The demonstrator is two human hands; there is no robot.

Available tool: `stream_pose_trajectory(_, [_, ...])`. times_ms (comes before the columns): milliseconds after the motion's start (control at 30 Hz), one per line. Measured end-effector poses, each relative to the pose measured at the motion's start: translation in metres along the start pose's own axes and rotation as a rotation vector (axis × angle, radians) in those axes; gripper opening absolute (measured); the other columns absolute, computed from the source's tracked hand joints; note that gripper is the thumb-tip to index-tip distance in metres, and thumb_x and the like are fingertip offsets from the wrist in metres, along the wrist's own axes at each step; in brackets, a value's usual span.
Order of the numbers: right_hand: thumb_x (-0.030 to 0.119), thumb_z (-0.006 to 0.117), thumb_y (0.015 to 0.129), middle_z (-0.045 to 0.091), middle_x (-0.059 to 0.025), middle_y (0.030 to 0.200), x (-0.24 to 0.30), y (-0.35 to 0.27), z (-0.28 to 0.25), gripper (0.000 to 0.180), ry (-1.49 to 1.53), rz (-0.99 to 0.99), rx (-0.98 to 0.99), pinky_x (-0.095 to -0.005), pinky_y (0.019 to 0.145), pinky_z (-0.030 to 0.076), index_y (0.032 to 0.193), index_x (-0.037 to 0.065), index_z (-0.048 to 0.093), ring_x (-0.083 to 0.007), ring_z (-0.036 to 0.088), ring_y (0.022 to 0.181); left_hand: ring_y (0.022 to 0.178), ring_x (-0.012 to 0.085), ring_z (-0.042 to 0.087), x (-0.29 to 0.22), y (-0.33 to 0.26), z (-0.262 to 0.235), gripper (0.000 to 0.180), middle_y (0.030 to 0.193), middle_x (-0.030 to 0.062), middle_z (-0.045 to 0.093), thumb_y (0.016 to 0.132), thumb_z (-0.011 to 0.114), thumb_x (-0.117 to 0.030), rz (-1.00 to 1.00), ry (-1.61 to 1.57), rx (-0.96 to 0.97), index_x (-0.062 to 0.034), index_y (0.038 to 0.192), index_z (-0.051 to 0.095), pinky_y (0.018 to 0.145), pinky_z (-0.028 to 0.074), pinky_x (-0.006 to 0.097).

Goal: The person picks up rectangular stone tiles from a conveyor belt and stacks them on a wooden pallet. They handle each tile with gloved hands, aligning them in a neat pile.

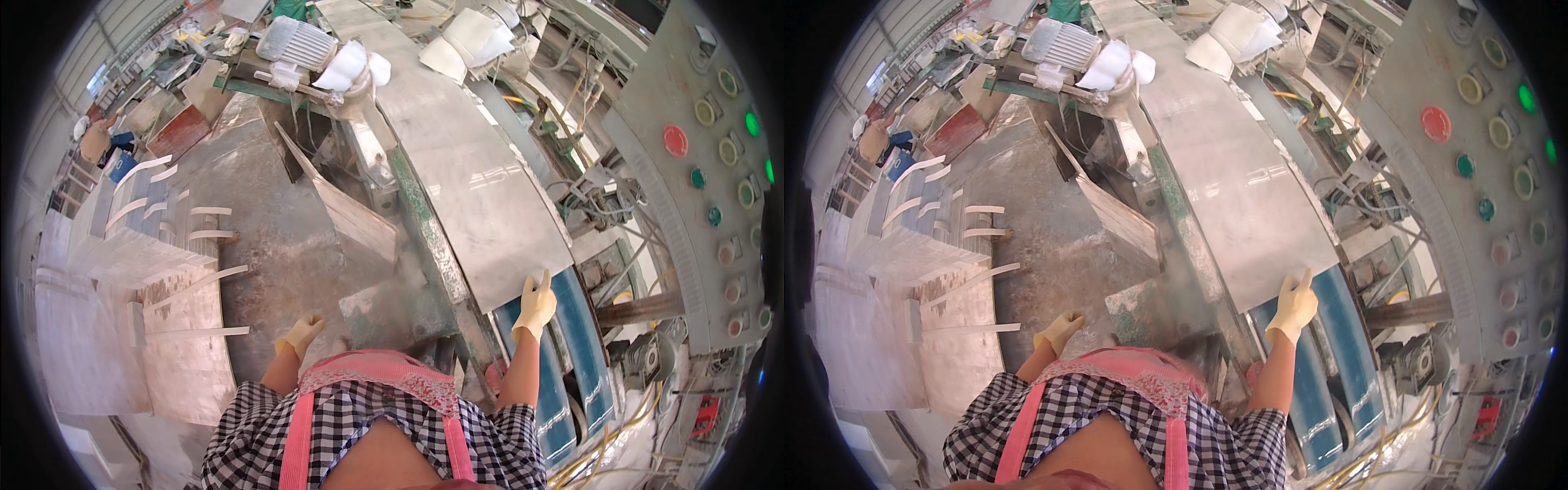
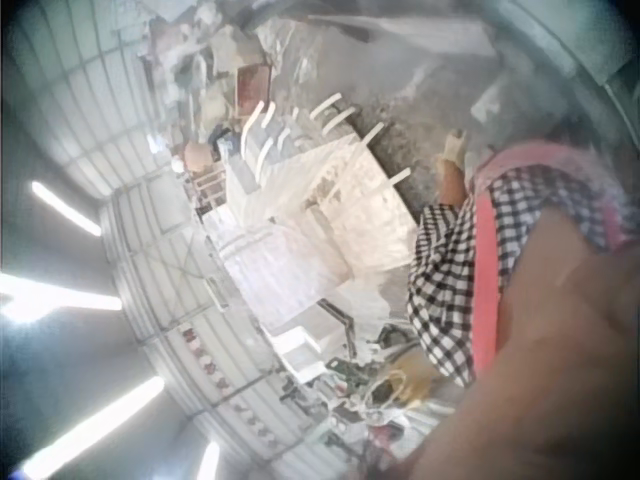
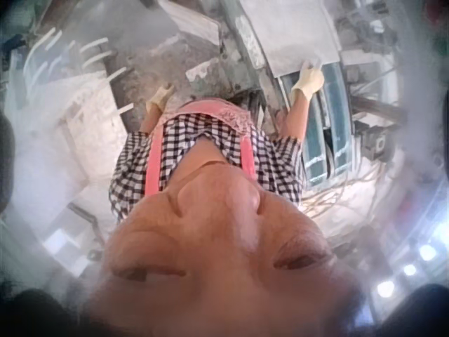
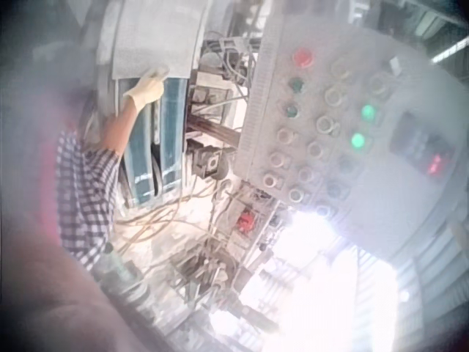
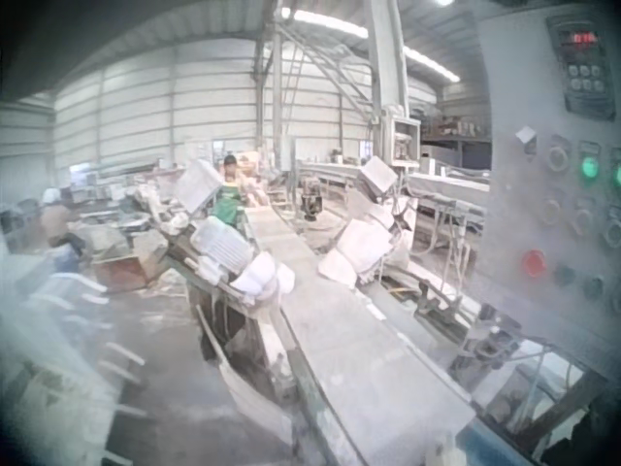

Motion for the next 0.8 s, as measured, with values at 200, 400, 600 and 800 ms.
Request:
stream_pose_trajectory(200, [0.041,0.043,0.093,0.069,-0.0222,0.084,-0.003,0.01,-0.025,0.052,-0.122,0.044,0.169,-0.0506,0.073,0.053,0.126,0.003,0.054,-0.0402,0.068,0.08,0.094,0.0165,0.065,0.014,0.006,-0.018,0.043,0.099,0.0108,0.069,0.089,0.058,-0.03,-0.021,0.01,0.006,0.0051,0.113,0.063,0.083,0.049,0.029])
stream_pose_trajectory(400, [0.039,0.043,0.092,0.069,-0.024,0.085,0.016,0.0,-0.031,0.051,-0.176,-0.053,0.164,-0.0497,0.074,0.053,0.129,0.006,0.052,-0.0397,0.067,0.081,0.088,0.0206,0.066,0.056,0.02,-0.042,0.046,0.093,0.0113,0.071,0.082,0.057,-0.038,-0.067,-0.119,-0.11,-0.0002,0.105,0.069,0.08,0.049,0.034])
stream_pose_trajectory(600, [0.035,0.06,0.09,0.068,-0.0178,0.096,-0.021,-0.001,-0.008,0.061,0.686,0.263,0.05,-0.0396,0.076,0.052,0.141,0.004,0.043,-0.0281,0.066,0.084,0.085,0.0173,0.067,0.063,0.001,-0.066,0.043,0.09,0.0096,0.07,0.087,0.058,-0.038,-0.09,0.0,-0.182,0.0001,0.106,0.067,0.077,0.05,0.031])
stream_pose_trajectory(800, [0.036,0.067,0.09,0.053,-0.0009,0.073,-0.049,-0.032,0.002,0.062,1.155,0.726,-0.058,-0.0225,0.05,0.034,0.14,0.006,0.044,-0.0081,0.045,0.057,0.086,0.0227,0.066,0.089,-0.017,-0.078,0.047,0.091,0.0129,0.07,0.082,0.058,-0.041,-0.127,-0.015,-0.218,-0.0008,0.104,0.068,0.077,0.048,0.036])
Point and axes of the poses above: each hand's wrist, its own y-axis towards the middle knuckle, its own z-axis out of the palm, x = y × z, the point moved 2 cm from there along y, towards the middle knuckle
